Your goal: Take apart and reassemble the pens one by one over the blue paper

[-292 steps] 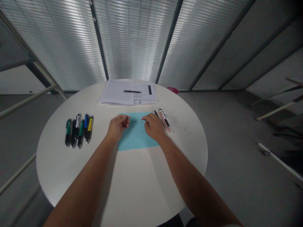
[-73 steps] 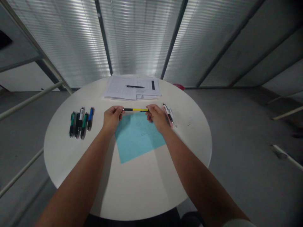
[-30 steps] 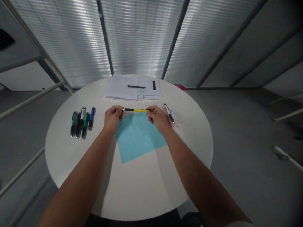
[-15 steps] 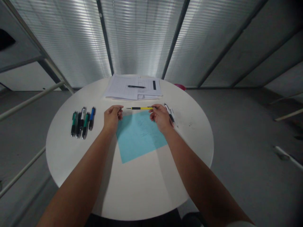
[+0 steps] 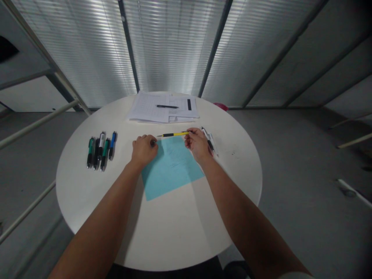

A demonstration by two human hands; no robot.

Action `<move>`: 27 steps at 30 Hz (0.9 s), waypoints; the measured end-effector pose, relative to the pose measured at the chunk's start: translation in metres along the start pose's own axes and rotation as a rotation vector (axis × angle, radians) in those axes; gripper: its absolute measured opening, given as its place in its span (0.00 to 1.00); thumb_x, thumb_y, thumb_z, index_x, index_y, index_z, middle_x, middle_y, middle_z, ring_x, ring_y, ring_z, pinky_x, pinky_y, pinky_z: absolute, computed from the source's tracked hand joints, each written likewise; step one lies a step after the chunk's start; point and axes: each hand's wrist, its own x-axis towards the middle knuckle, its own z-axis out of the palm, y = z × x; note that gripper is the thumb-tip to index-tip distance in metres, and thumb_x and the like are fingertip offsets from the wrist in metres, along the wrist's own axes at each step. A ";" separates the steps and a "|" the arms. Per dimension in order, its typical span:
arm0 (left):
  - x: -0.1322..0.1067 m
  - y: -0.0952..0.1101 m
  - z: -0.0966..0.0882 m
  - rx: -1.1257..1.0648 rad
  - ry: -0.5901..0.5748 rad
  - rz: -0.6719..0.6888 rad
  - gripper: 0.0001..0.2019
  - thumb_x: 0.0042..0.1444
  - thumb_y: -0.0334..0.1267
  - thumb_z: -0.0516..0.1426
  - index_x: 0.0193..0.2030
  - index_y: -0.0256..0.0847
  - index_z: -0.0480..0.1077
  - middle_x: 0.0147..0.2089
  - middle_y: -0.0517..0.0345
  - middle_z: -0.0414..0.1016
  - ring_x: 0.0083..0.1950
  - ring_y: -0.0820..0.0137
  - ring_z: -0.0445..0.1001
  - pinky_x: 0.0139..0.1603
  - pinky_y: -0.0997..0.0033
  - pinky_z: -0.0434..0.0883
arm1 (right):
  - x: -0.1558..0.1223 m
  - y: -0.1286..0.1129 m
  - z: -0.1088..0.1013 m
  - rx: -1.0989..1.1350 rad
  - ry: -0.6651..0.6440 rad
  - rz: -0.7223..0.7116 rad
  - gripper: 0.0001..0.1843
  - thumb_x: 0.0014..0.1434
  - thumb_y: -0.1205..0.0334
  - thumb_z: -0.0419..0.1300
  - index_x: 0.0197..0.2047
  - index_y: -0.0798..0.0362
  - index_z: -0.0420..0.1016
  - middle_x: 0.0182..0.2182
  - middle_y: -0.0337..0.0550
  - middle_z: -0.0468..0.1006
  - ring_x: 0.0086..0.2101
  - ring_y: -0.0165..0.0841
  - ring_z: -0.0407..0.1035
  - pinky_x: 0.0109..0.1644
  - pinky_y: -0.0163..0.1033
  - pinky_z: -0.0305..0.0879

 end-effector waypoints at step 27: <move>0.001 0.020 -0.009 -0.419 0.006 -0.005 0.08 0.53 0.38 0.60 0.38 0.41 0.79 0.35 0.55 0.78 0.35 0.68 0.69 0.41 0.67 0.66 | 0.002 0.002 -0.001 -0.033 -0.007 -0.015 0.10 0.53 0.60 0.59 0.39 0.48 0.65 0.23 0.29 0.71 0.17 0.24 0.63 0.18 0.30 0.52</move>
